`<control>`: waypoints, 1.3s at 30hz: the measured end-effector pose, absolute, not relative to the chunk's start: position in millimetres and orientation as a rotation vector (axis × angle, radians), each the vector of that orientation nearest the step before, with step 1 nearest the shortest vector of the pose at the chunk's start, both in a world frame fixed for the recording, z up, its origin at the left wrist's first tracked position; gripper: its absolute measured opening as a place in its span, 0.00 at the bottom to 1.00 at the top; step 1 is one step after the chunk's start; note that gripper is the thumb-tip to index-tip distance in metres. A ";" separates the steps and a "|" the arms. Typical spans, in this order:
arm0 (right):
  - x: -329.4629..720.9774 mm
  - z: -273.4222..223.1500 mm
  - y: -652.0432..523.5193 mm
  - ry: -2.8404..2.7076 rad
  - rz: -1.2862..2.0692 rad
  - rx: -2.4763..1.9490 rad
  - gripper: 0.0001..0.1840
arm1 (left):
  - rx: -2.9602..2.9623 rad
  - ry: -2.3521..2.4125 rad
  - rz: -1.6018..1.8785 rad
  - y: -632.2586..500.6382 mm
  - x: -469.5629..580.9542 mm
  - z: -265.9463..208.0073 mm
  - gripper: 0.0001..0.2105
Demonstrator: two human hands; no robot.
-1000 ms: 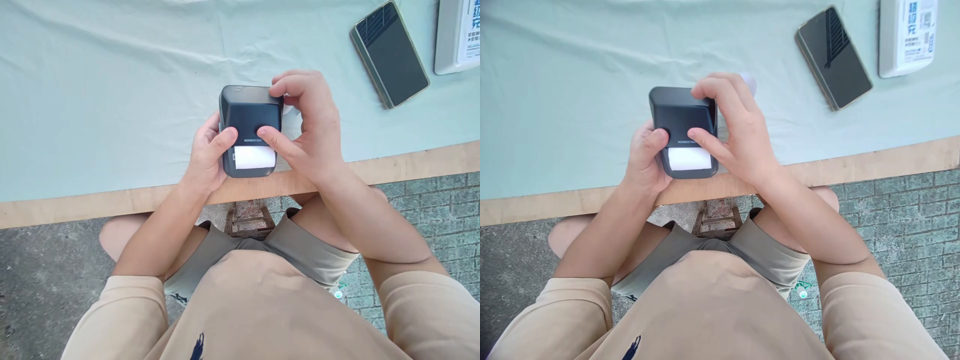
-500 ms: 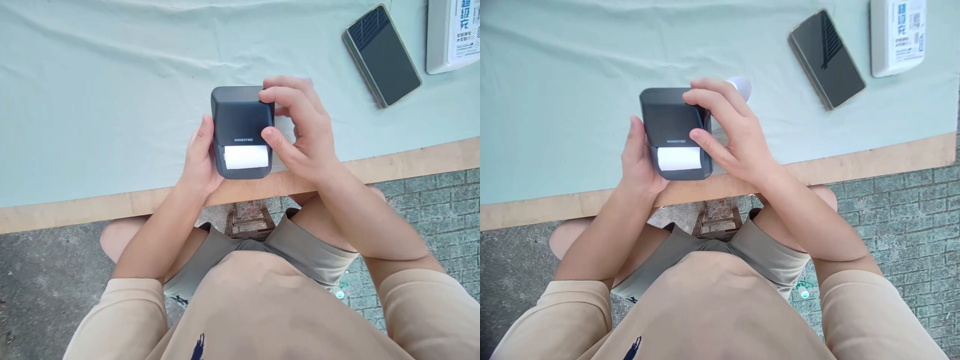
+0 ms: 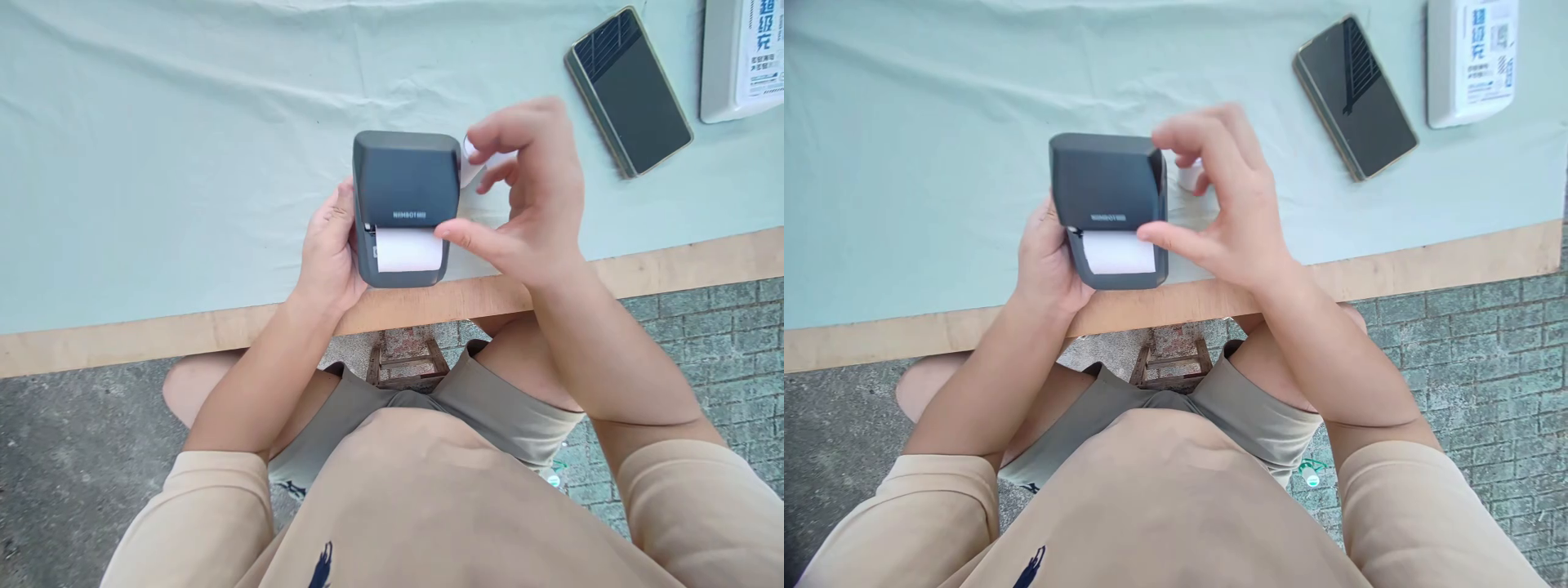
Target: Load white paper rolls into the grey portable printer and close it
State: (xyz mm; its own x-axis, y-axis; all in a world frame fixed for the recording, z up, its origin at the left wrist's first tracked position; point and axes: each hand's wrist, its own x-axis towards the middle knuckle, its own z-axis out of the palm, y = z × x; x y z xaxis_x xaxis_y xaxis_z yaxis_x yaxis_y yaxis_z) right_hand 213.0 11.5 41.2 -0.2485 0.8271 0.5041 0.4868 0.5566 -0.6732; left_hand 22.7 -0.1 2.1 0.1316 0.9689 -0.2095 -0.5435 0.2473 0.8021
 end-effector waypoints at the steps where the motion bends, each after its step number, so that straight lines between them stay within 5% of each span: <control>1: 210.1 41.4 11.7 -1.789 0.397 -1.112 0.19 | 0.634 0.833 1.218 -0.2 23.1 1.9 0.14; 5: 199.7 47.0 10.3 -1.589 0.392 -1.163 0.23 | 0.638 0.768 1.200 -0.5 23.5 2.7 0.12; 13: 200.8 62.9 14.6 -2.209 0.392 -1.309 0.09 | 0.646 0.763 1.185 -2.7 24.8 9.7 0.12; 21: 181.2 80.1 15.0 -2.591 0.183 -1.650 0.08 | 0.668 0.746 1.154 -3.0 25.3 8.0 0.13; 25: 186.9 84.1 14.5 -2.355 0.490 -1.571 0.18 | 0.661 0.785 1.144 -2.4 24.6 6.0 0.13; 34: 216.5 75.6 26.1 -1.452 1.029 -1.060 0.20 | 0.613 0.797 1.130 4.0 18.6 2.4 0.15; 39: 257.8 67.0 36.9 -1.109 0.982 -1.271 0.19 | 0.543 0.753 1.118 5.1 19.2 5.7 0.17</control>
State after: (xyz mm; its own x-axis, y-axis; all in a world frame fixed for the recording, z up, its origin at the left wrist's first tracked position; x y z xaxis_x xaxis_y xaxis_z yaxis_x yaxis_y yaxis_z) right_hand 257.8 36.9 67.0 0.2096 0.9747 0.0782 0.0404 0.0713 -0.9966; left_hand 19.2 5.1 5.7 0.2404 0.9350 -0.2608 -0.5933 0.3542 0.7228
